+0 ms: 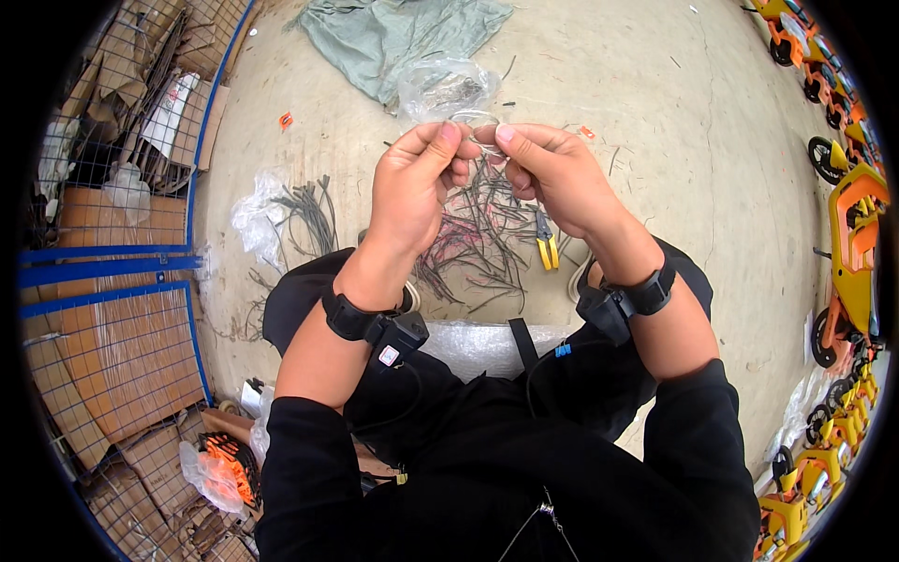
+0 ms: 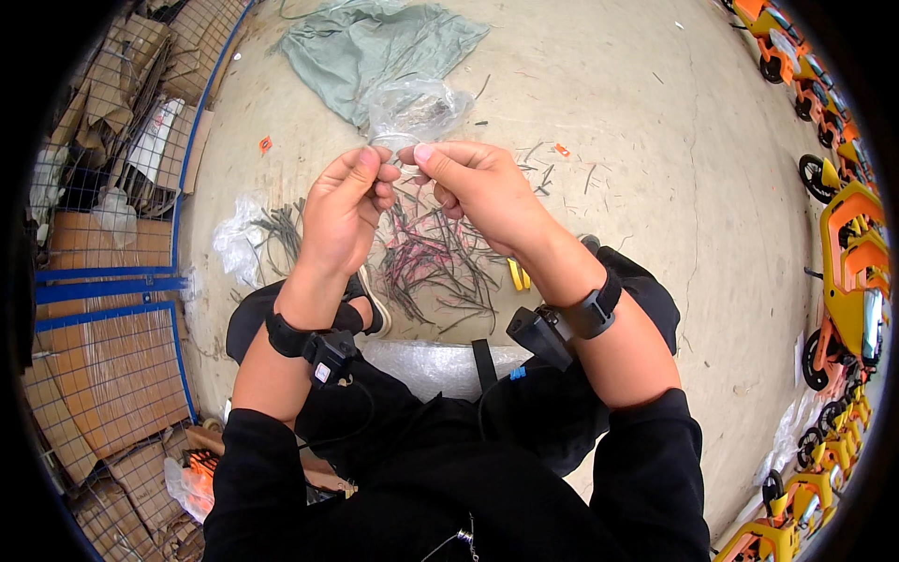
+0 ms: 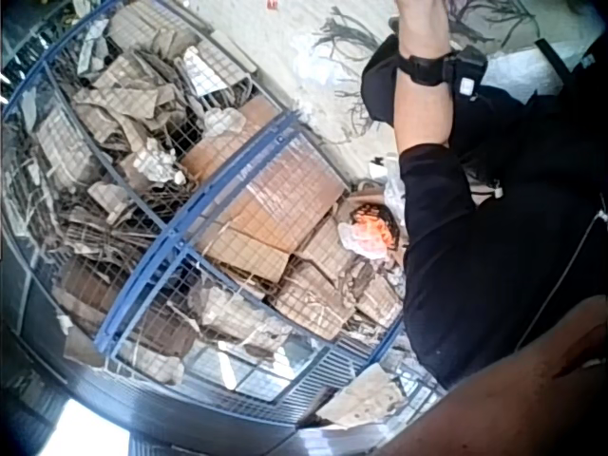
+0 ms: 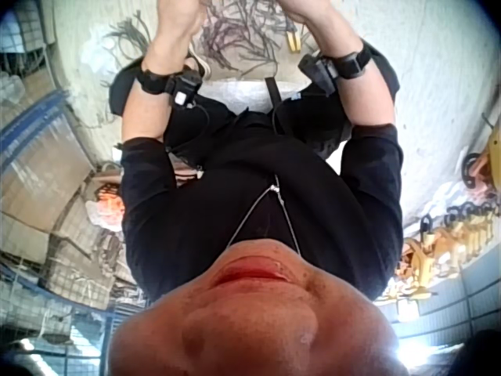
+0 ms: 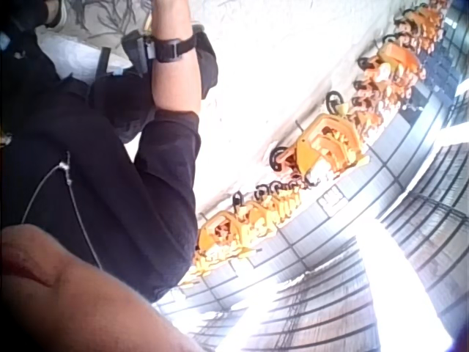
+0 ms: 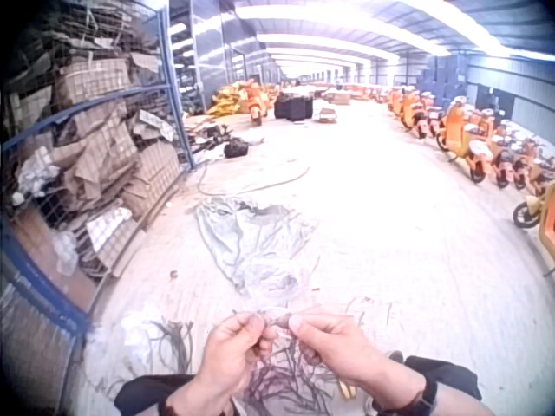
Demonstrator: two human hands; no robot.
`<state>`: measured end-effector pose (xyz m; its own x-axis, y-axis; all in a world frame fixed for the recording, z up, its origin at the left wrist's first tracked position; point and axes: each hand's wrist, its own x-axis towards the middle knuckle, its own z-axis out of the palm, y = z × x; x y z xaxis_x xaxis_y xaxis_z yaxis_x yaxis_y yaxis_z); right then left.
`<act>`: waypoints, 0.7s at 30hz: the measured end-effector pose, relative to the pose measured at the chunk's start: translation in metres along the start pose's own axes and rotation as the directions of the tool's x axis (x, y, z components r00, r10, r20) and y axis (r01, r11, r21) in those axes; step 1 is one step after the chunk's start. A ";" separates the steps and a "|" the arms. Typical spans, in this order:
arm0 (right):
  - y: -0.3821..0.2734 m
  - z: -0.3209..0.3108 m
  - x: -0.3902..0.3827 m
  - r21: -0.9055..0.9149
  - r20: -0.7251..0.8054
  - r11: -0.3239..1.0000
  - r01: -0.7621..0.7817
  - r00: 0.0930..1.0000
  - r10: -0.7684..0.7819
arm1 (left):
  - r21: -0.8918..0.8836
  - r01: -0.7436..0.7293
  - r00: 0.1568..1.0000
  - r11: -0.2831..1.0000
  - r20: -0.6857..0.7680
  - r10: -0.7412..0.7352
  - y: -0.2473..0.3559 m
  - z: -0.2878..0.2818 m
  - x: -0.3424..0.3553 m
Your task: The person sits on the floor and uses yellow-handled pliers to strip the insulation from thin wires. They pick up individual wires from a pile, strip the ends, and drop the processed pieces back onto the floor.
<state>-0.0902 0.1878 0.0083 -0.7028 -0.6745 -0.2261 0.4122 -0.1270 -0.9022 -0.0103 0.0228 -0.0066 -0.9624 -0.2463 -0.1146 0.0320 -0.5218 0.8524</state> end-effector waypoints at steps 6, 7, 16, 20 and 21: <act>-0.004 -0.006 0.001 -0.075 -0.119 0.990 0.122 0.984 -0.131 | 0.165 0.078 0.995 0.983 0.055 -0.088 -0.001 0.006 -0.004; -0.004 -0.006 0.000 -0.078 -0.119 0.989 0.128 0.983 -0.136 | 0.187 0.085 0.993 0.979 0.060 -0.098 -0.002 0.007 -0.004; -0.003 -0.006 0.000 0.154 -0.087 0.988 0.023 0.996 -0.009 | 0.120 0.052 0.999 0.991 0.002 -0.052 -0.003 0.006 -0.002; -0.008 -0.004 0.002 0.127 -0.212 0.991 0.040 0.977 -0.012 | 0.107 0.005 0.999 0.994 -0.035 -0.001 0.000 0.003 0.000; -0.009 -0.006 0.002 0.067 -0.249 0.997 0.040 0.968 -0.022 | 0.098 -0.010 0.999 0.995 -0.037 0.014 0.001 0.001 0.001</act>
<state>-0.0992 0.1917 0.0137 -0.8337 -0.4695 -0.2907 0.4221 -0.2024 -0.8837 -0.0113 0.0231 -0.0049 -0.9512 -0.2836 -0.1216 0.0154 -0.4371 0.8993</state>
